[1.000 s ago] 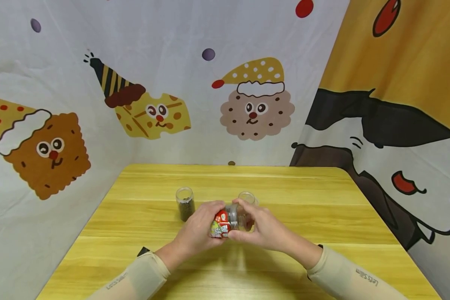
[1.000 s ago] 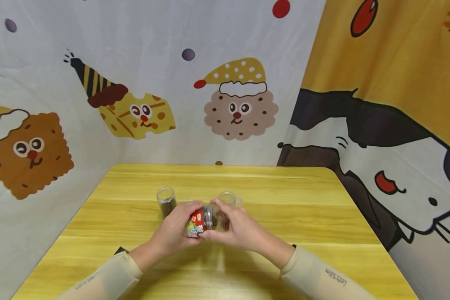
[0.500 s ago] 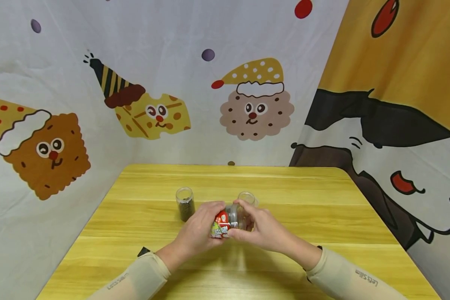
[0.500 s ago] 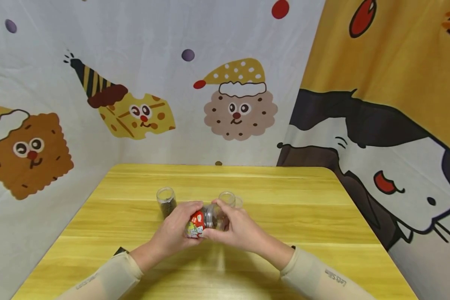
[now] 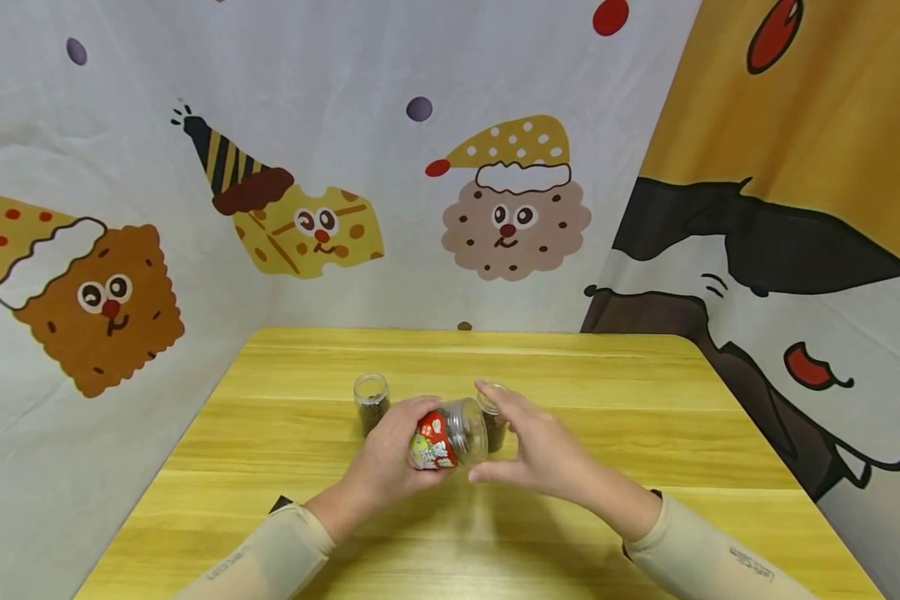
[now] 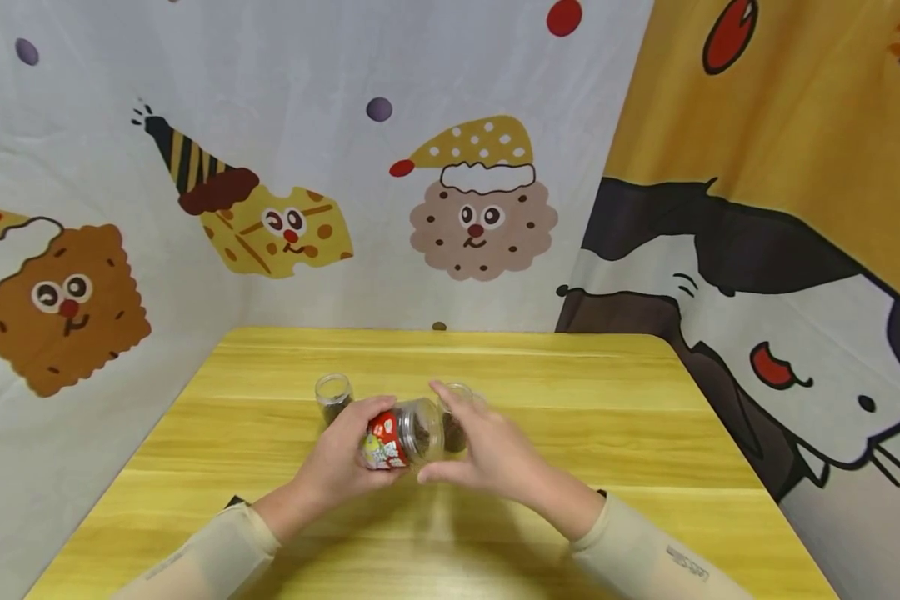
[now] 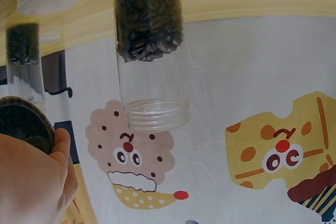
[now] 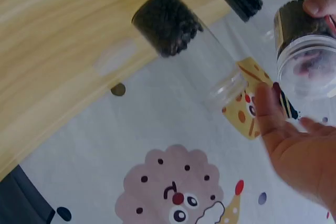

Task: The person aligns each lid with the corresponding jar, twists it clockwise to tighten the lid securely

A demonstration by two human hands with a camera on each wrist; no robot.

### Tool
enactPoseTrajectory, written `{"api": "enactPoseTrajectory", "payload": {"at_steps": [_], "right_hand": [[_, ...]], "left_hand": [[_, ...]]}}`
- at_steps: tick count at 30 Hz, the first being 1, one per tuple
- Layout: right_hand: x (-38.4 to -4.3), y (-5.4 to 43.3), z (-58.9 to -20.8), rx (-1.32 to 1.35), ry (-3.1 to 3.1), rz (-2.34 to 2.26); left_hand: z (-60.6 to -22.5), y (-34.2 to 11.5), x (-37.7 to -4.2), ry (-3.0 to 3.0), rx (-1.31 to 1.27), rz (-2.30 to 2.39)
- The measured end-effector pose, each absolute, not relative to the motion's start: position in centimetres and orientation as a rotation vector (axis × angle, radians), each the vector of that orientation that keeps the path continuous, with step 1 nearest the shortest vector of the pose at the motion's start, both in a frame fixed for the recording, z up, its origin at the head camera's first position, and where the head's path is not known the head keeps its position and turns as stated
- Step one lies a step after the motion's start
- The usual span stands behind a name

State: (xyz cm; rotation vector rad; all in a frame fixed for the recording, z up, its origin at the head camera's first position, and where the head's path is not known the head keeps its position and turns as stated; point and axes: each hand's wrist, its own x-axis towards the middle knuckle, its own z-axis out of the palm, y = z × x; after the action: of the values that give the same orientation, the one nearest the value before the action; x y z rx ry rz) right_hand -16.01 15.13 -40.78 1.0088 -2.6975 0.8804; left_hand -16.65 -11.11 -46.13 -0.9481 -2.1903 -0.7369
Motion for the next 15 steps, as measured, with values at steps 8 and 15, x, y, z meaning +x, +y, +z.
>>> {"api": "enactPoseTrajectory", "payload": {"at_steps": [8,15], "right_hand": [[-16.3,15.3,-40.5,1.282,-2.508,0.626],[-16.3,15.0,-41.3,1.353,-2.413,0.679]], "left_hand": [[-45.7,-10.9,-16.5,-2.169,-1.059,-0.769],[-46.0,-10.6,-16.4,-2.154,-1.09,-0.76]]}}
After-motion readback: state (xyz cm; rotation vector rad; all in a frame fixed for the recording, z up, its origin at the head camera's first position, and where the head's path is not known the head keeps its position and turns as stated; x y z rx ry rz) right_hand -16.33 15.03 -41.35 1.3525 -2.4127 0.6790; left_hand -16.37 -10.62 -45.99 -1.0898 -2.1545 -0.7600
